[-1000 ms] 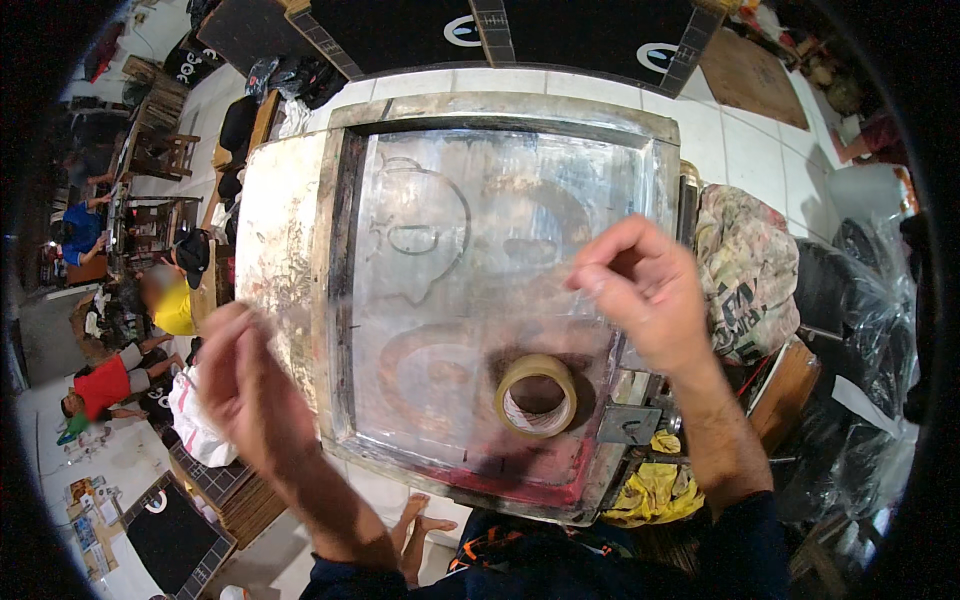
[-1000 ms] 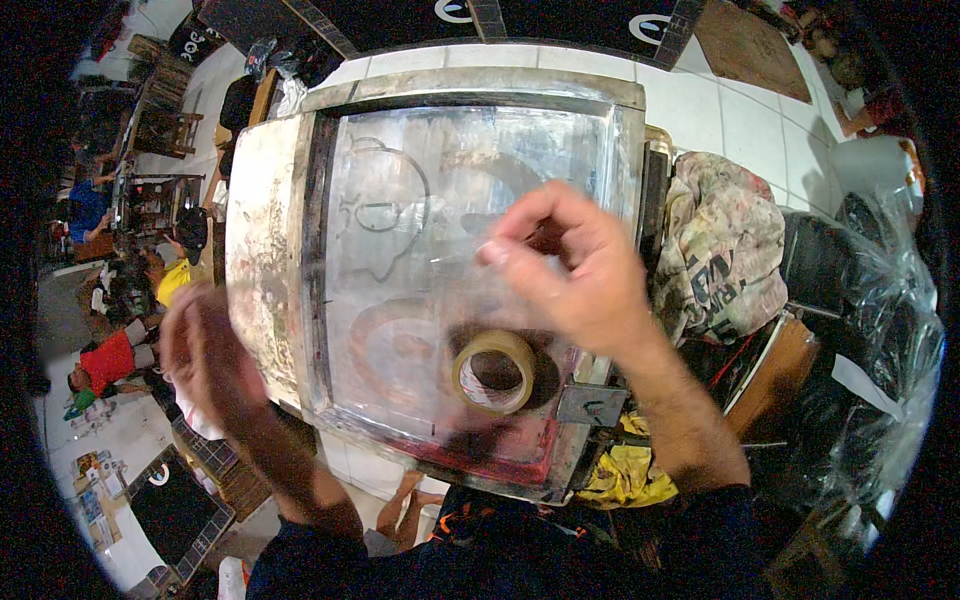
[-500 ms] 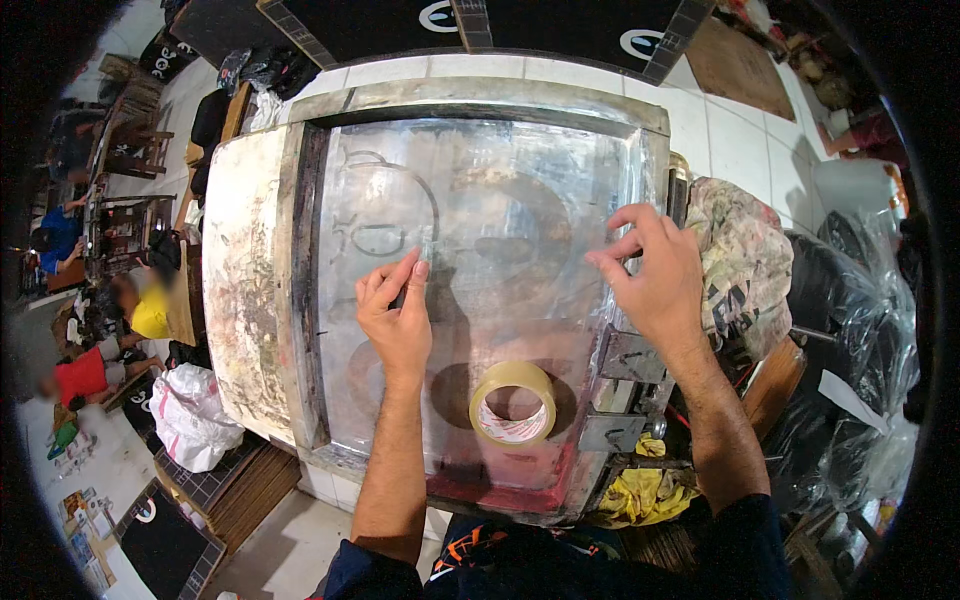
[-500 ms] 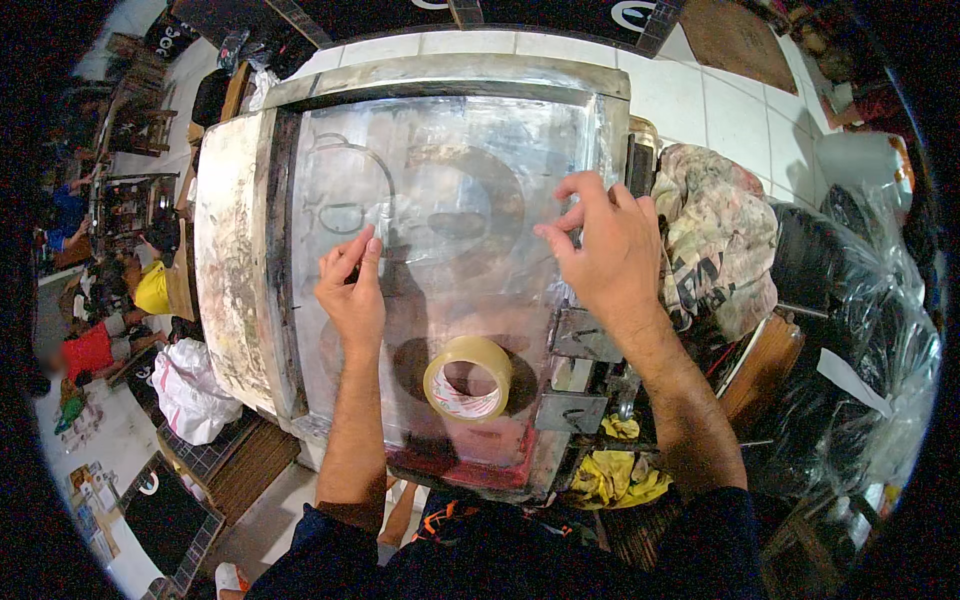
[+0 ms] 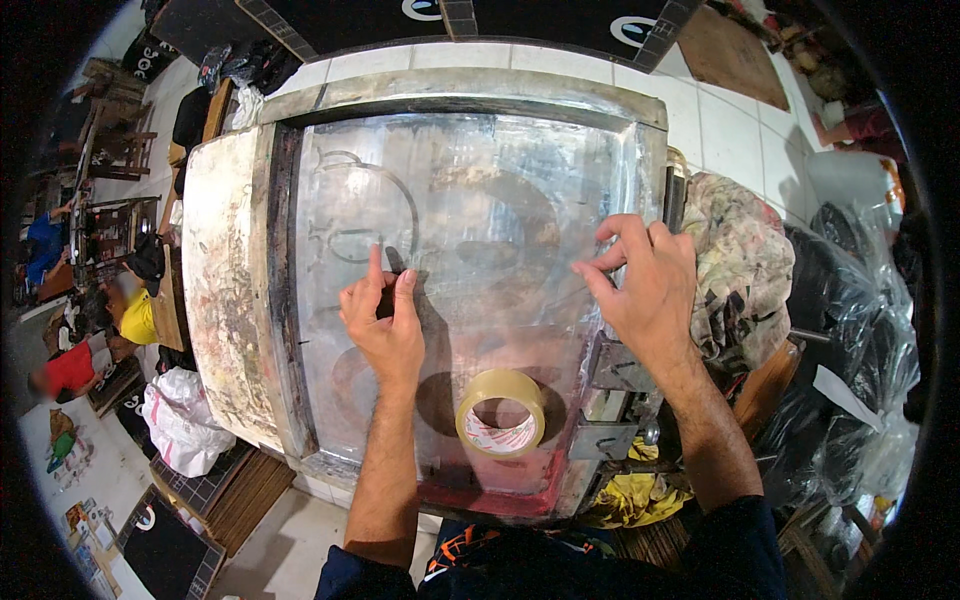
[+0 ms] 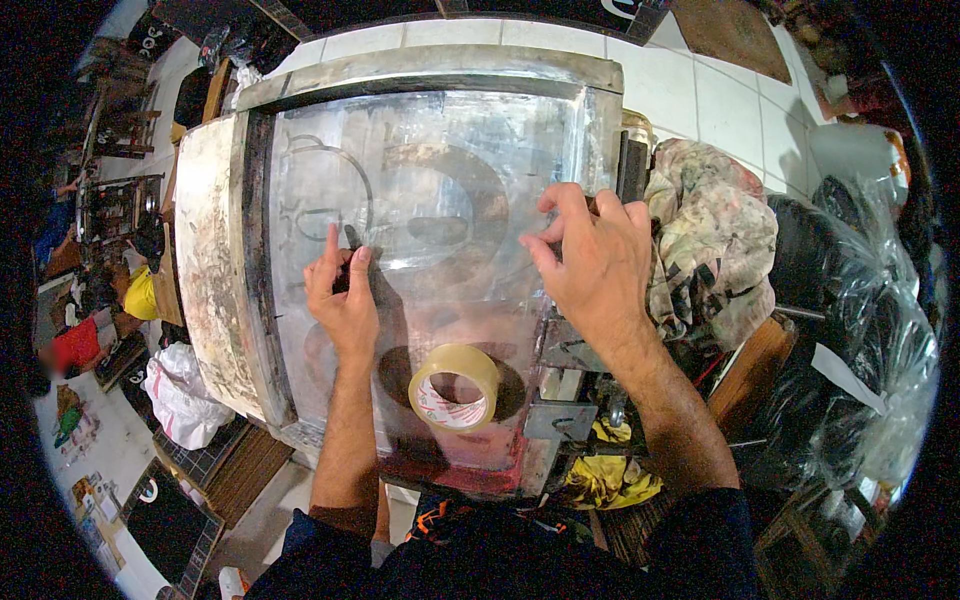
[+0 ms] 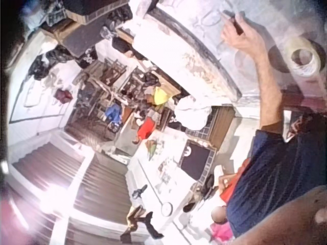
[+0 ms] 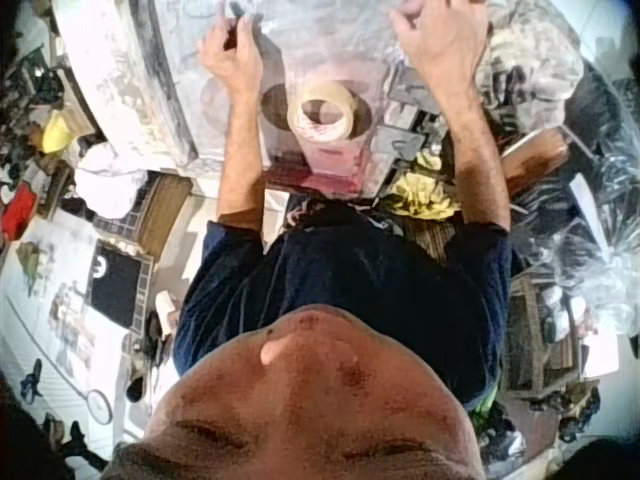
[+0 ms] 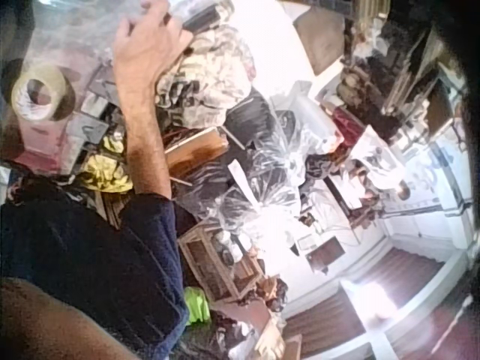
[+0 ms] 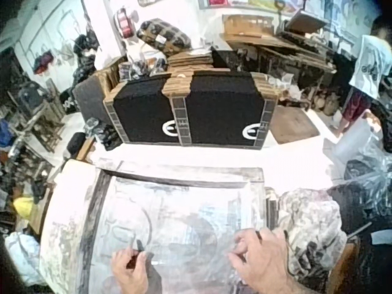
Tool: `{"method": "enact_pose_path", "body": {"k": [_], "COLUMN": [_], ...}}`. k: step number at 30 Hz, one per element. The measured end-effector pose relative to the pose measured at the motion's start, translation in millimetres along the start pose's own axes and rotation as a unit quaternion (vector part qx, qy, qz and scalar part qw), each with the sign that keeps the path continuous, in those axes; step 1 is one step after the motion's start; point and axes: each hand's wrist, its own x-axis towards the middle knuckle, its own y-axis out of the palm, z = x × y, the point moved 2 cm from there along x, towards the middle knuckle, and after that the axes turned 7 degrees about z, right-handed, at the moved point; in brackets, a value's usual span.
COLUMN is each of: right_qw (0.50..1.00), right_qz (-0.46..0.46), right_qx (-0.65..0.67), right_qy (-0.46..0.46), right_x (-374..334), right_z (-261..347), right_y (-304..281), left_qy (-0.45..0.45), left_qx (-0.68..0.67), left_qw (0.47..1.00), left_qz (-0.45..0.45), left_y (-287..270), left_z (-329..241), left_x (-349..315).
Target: The person assembles a screen printing frame by applying tape to a stencil and securing it onto a wooden frame. They handle the frame and tape, adjusting the stencil and pressing it into place.
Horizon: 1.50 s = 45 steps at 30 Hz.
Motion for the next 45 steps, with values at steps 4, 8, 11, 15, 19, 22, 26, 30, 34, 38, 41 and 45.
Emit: {"method": "enact_pose_path", "body": {"k": [4,8,11,15,19,22,26,30,34,38,41,45], "right_qw": [1.000,1.000,1.000,1.000,1.000,1.000,1.000,1.000,1.000,1.000,1.000,0.999], "right_qz": [-0.009,-0.014,-0.002,-0.005,-0.009,-0.013,-0.017,-0.013,-0.025,-0.022,-0.016,-0.017], "right_qx": [-0.002,-0.008,-0.017,-0.014,-0.008,-0.007,-0.005,-0.003,0.002,0.010,0.013,0.029], "right_qy": [-0.009,-0.010,0.001,0.002,0.007,0.004,-0.002,0.002,-0.005,-0.003,-0.002,-0.003], "right_x": [-0.2,-0.4,-0.9,-0.4,0.8,1.1,1.1,1.0,1.6,0.7,-1.3,-1.6], "right_z": [-0.1,0.1,0.1,-0.3,-1.3,-1.2,-0.8,-1.8,-2.1,-3.6,-5.4,-5.8], "right_y": [2.7,3.6,4.2,5.4,6.5,6.6,6.8,6.8,6.6,7.0,8.0,6.8], "left_qy": [-0.012,-0.041,-0.054,-0.074,-0.071,-0.068,-0.066,-0.084,-0.045,0.164,0.262,0.320], "left_qx": [-0.009,-0.047,-0.058,-0.083,-0.070,-0.065,-0.058,-0.052,-0.009,0.152,0.178,0.114], "left_qw": [1.000,0.998,0.997,0.994,0.995,0.995,0.996,0.995,0.997,0.975,0.941,0.914], "left_qz": [-0.008,-0.022,-0.026,-0.019,-0.017,-0.020,-0.024,-0.012,-0.061,0.001,0.123,0.222], "left_y": [0.3,0.8,0.0,-1.2,-1.3,-1.0,-0.5,0.7,-2.1,-3.6,2.7,19.5], "left_z": [2.2,1.3,-0.6,0.2,2.9,4.5,3.5,1.1,-4.3,-19.4,-30.3,-49.3], "left_x": [1.0,1.7,1.7,1.3,1.1,1.2,1.2,0.9,1.6,-0.5,-6.4,-10.9]}}
